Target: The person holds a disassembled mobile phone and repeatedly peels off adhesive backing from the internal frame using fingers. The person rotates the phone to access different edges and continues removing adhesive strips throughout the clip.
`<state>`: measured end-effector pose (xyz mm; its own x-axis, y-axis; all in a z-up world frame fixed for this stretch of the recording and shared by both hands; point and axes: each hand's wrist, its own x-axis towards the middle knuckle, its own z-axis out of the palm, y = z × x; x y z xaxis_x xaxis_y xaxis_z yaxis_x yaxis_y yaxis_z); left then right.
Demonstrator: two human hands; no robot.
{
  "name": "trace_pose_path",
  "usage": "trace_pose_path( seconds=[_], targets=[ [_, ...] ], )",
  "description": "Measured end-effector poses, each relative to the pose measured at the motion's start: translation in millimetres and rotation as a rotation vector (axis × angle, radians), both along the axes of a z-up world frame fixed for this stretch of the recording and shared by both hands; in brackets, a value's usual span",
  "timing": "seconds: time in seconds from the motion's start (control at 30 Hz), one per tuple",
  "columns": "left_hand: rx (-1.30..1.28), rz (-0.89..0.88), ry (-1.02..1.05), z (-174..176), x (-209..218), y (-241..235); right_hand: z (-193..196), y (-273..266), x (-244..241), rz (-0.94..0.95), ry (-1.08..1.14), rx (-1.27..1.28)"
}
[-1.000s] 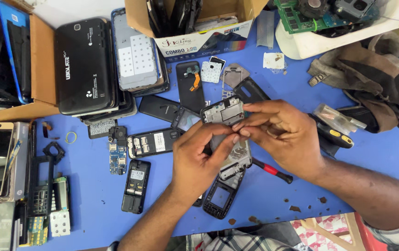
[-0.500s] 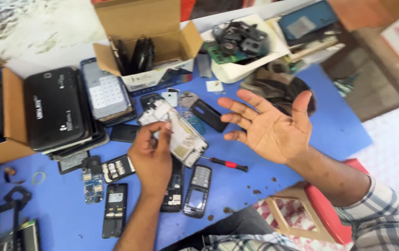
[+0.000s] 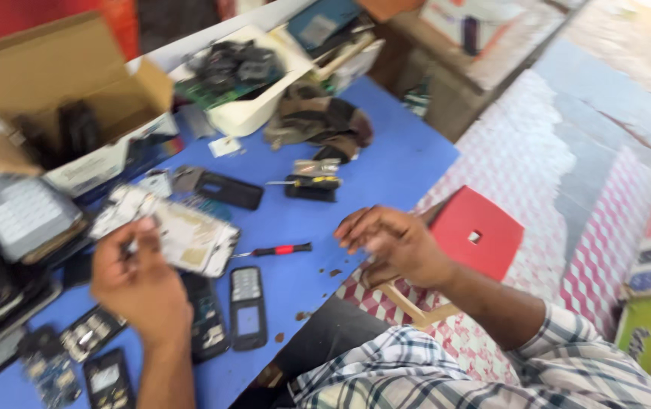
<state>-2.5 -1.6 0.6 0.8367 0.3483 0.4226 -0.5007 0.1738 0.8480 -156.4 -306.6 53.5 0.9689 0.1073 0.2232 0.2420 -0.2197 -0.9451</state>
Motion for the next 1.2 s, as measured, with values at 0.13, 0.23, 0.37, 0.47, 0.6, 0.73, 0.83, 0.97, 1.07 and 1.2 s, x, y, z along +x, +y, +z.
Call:
trace_pose_path(
  seconds=[0.13, 0.23, 0.37, 0.47, 0.6, 0.73, 0.83, 0.97, 1.07, 1.2],
  targets=[
    [-0.019, -0.038, -0.008, -4, -6, 1, -26, -3, -14, -0.202, -0.194, -0.134],
    [0.004, -0.023, 0.013, -4, -6, 1, -35, -10, -19, -0.290, -0.146, -0.168],
    [0.000, -0.046, 0.012, -3, -9, 0, -42, -9, -31, -0.349, -0.009, -0.159],
    [0.035, -0.020, 0.017, 0, -10, -1, -49, -1, -43, -0.191, 0.178, -0.243],
    [0.078, 0.000, 0.017, 11, -15, -3, -74, 16, -64, 0.063, 0.086, -0.740],
    [0.045, 0.026, 0.082, 29, -21, -5, -107, 25, -70, 0.213, 0.019, -0.928],
    [0.059, 0.041, 0.115, 41, -26, -8, -131, 25, -71, 0.274, 0.173, -0.916],
    [0.129, 0.082, 0.098, 41, -26, -10, -148, 23, -68, 0.257, 0.114, -0.977],
    [0.123, 0.068, 0.072, 27, -21, -8, -155, 29, -64, 0.198, 0.061, -1.048],
    [0.176, 0.058, -0.055, 9, -16, -4, -164, 39, -60, 0.095, 0.061, -1.098]
  ],
)
